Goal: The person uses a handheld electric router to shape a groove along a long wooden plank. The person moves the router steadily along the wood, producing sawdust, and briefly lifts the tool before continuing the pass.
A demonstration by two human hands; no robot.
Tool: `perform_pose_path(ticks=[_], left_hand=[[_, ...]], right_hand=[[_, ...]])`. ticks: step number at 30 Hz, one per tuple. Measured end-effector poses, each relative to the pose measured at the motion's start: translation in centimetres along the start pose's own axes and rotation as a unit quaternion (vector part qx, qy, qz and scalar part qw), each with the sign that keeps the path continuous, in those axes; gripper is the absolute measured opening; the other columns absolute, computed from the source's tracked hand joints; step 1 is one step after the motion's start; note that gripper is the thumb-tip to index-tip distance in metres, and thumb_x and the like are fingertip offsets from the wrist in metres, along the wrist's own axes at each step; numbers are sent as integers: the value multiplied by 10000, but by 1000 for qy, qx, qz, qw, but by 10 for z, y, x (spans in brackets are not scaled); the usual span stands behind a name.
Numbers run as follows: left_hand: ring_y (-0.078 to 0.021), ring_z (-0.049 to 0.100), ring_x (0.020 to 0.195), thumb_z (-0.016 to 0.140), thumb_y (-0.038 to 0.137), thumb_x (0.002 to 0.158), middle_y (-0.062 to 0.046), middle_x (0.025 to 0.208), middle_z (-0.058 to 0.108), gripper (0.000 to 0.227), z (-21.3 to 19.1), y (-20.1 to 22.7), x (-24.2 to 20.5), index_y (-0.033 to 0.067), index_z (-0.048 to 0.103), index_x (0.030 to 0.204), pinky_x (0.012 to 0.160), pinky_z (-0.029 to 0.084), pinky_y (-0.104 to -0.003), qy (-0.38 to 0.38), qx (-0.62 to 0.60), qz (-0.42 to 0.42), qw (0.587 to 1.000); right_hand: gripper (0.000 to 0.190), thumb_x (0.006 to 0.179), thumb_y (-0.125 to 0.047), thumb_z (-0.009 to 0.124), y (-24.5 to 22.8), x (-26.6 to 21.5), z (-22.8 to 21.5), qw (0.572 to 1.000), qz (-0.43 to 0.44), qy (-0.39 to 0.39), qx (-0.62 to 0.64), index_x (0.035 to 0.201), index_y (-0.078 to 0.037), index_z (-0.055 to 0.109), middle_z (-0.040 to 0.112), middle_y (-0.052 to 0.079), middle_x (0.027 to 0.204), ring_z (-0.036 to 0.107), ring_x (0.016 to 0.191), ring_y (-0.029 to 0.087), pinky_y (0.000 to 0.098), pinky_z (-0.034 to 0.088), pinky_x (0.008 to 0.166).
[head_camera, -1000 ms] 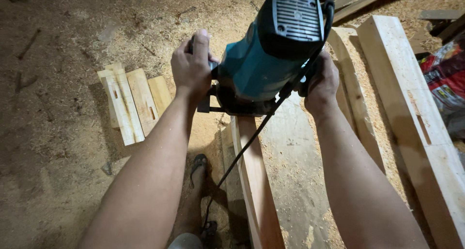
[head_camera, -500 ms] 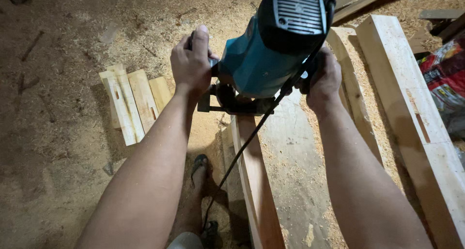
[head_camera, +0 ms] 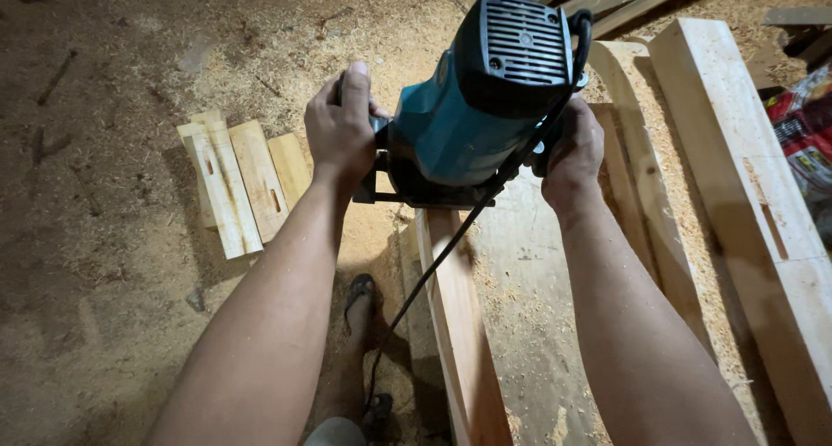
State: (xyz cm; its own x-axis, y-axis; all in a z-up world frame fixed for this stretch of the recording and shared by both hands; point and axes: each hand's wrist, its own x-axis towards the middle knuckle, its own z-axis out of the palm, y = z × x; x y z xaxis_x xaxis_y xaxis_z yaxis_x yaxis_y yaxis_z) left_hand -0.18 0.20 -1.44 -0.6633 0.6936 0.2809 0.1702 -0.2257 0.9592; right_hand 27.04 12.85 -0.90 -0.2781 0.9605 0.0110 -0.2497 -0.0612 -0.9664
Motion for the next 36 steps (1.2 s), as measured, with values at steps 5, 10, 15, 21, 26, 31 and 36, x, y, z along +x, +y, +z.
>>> perform_pose_path(ticks=[5, 10, 15, 21, 26, 31, 36], left_hand=[[-172, 730, 673, 518, 521, 1031, -48, 677, 641, 546, 0, -3, -2, 40, 630, 797, 653, 565, -328, -2, -9, 7, 1000], [-165, 710, 663, 524, 535, 1017, -37, 674, 637, 543, -1, 10, 0, 64, 628, 767, 644, 575, -334, -2, -4, 2, 1000], [-149, 621, 593, 500, 600, 1002, -2, 661, 586, 534, -1, 28, 7, 136, 549, 743, 593, 552, -331, -38, -19, -32, 999], [-126, 655, 702, 584, 547, 1000, -16, 745, 604, 460, -2, 31, 8, 129, 560, 809, 706, 585, -313, -62, -116, -69, 989], [-146, 676, 762, 627, 454, 991, -39, 817, 622, 385, -6, 33, 14, 84, 611, 886, 749, 561, -320, -88, -174, -85, 977], [-146, 689, 806, 602, 442, 998, -34, 840, 662, 365, -10, 45, 14, 79, 615, 974, 791, 588, -319, -103, -139, -109, 979], [-213, 638, 996, 685, 264, 985, -106, 1063, 652, 298, -23, 93, -12, 30, 608, 1153, 881, 516, -353, 40, 176, 183, 966]], right_hand=[[385, 1041, -466, 533, 13, 3, -5, 998, -53, -31, 7, 1081, -99, 642, 565, 20, 793, 483, 540, 124, 270, 369, 405], [383, 1033, -467, 511, -4, -2, 0, 999, -29, -28, -10, 1097, -110, 635, 630, 28, 859, 528, 556, 131, 270, 387, 403], [412, 1046, -459, 470, -37, -7, 12, 999, -25, -31, -26, 1186, -116, 652, 641, 38, 860, 571, 579, 145, 268, 392, 405], [393, 1053, -437, 458, -56, -14, 18, 998, 24, -28, -46, 1161, -107, 641, 646, 45, 843, 624, 577, 171, 284, 404, 405], [235, 1021, -319, 557, -66, -6, 16, 998, 7, -18, -58, 1077, -98, 613, 626, 31, 838, 612, 607, 164, 320, 466, 435], [232, 1019, -331, 595, -47, 3, 11, 997, -19, 47, -50, 1010, -105, 646, 599, -7, 806, 555, 620, 114, 278, 404, 434], [150, 998, -197, 672, -30, 10, 6, 994, -69, 61, -62, 1074, -68, 673, 625, -14, 847, 565, 682, 79, 242, 438, 539]])
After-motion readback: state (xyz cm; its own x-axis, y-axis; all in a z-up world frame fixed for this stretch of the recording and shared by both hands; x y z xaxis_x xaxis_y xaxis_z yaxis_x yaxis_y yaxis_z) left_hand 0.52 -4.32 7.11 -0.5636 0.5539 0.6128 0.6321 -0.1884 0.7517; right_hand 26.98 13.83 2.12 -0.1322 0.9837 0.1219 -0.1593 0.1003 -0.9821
